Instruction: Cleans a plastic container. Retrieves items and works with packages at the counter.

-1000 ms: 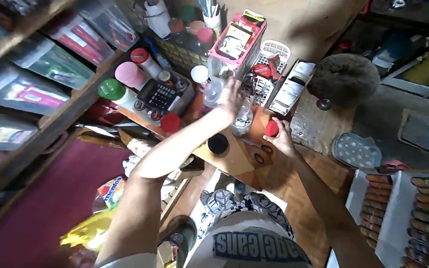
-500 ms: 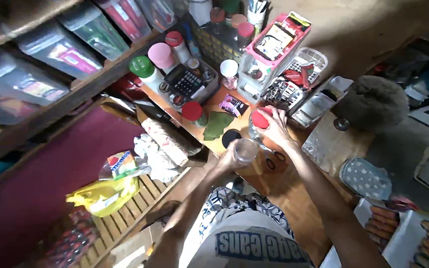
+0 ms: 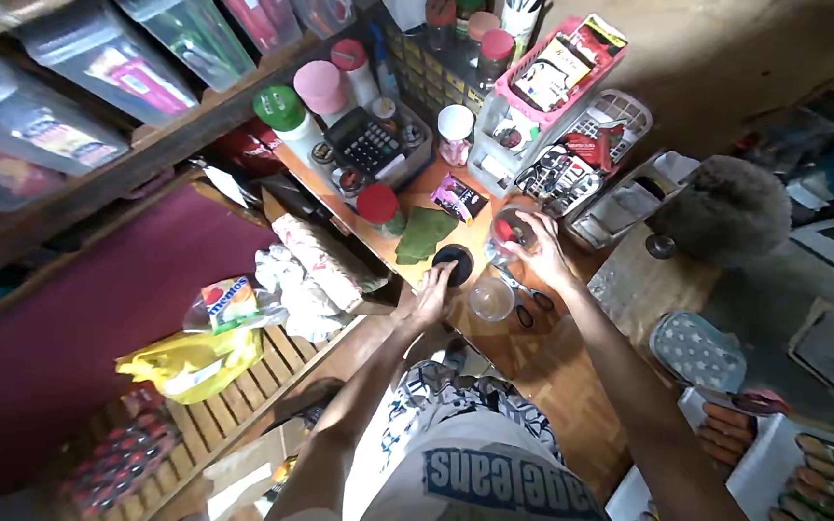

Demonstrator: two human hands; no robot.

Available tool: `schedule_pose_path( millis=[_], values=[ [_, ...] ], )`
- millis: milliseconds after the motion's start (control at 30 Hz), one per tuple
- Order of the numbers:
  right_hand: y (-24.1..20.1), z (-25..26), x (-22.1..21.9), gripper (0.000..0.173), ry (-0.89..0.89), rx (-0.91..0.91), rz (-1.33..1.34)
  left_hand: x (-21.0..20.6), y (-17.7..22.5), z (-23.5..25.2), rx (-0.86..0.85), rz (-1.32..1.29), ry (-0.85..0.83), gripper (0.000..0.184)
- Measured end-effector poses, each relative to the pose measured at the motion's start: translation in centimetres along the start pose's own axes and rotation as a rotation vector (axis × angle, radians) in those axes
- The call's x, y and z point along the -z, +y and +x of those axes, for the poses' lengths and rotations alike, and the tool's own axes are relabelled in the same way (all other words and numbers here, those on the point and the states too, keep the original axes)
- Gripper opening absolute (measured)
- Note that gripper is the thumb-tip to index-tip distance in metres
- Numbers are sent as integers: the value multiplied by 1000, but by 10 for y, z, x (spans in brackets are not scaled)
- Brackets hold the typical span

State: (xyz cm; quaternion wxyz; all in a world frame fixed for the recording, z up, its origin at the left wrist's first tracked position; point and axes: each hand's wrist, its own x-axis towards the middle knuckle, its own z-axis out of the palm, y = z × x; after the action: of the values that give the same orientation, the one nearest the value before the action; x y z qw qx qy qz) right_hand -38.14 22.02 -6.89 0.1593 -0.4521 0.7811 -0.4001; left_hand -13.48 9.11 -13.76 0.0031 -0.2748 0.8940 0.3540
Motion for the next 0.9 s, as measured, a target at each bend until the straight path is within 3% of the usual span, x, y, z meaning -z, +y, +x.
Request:
schedule_pose_path(
  millis=[100,200,267,367,467,567,667,767,833,900],
  values=[
    [-2,2,1,50,-39,12,0,6,-5,27,28,-10,-34,69],
    [-6,2,8,35,20,6,-94,28,18,53,-24,-161,194,39],
    [-22,1,14,29,61,-23,-257,44,40,64,-79,-193,273,33],
    [-64,12,20,37,-118,-156,-467,53,60,76,-105,-167,291,30],
    [-69,28,4,36,-298,-290,-458,46,53,80,-10,-76,225,37],
    [-49,41,-3,29,-350,-308,-343,30,28,77,101,89,-111,77],
    [-71,31,32,33,-216,-222,-194,13,8,71,63,245,-278,106],
    [-58,10,75,36,12,-163,-56,3,-7,68,36,234,-154,98],
    [-21,-17,86,36,203,-256,102,11,-8,64,41,139,-67,88],
    [26,-40,67,37,375,-457,317,33,10,64,81,-61,147,82]
  ],
)
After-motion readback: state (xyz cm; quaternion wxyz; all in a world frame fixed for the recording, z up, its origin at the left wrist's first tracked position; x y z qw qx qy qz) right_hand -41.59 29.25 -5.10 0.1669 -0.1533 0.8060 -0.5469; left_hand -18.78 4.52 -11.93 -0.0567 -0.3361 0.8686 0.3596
